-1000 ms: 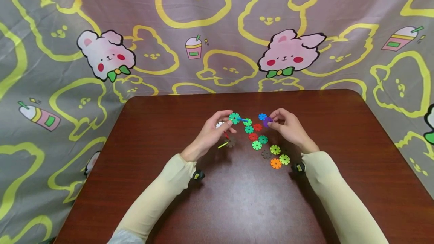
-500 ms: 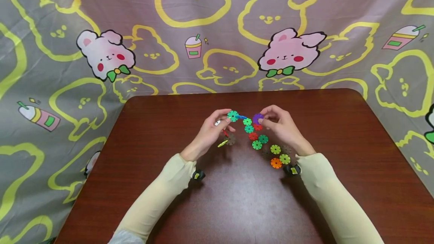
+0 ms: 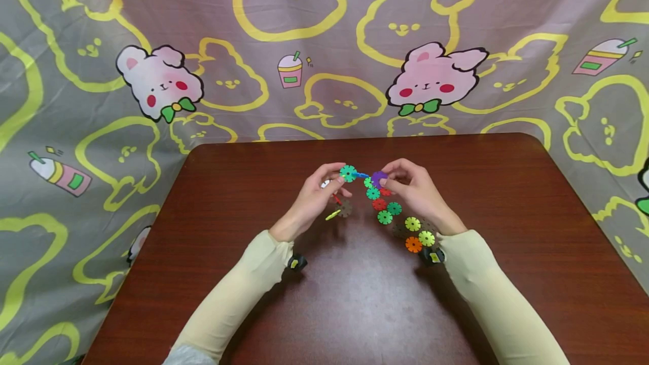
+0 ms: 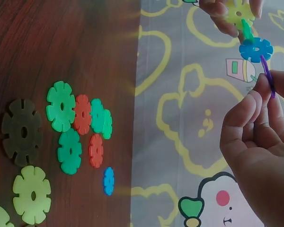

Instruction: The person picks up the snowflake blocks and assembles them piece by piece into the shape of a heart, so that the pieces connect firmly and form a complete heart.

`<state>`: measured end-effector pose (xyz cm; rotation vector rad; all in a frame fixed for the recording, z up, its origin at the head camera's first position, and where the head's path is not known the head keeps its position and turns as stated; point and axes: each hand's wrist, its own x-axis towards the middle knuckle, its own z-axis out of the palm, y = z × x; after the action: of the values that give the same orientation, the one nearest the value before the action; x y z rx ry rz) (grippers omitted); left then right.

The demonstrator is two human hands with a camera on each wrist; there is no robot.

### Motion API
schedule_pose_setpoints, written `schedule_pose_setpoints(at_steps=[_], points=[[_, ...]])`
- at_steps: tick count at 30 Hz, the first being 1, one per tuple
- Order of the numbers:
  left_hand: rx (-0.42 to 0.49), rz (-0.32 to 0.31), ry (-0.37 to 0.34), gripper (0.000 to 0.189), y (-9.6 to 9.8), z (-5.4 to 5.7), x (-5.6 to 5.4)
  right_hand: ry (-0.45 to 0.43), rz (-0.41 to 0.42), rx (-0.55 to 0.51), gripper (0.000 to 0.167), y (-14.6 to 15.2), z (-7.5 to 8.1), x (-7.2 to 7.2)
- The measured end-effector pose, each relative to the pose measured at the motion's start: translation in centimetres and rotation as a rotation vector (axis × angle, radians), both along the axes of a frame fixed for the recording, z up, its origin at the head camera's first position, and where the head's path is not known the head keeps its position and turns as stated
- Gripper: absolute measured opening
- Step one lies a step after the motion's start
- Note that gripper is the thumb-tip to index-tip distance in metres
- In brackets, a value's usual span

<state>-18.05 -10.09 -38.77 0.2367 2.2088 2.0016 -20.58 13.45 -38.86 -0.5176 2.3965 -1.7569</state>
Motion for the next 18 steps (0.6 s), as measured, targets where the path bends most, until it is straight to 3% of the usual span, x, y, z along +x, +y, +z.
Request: schedule_pose_setpoints(at_steps=[18], points=[[-0.008, 0.008, -0.01, 0.036, 0.19, -0.01, -0.01, -0.013, 0.024, 0.011, 0.024, -0.24, 0.06, 0.09]])
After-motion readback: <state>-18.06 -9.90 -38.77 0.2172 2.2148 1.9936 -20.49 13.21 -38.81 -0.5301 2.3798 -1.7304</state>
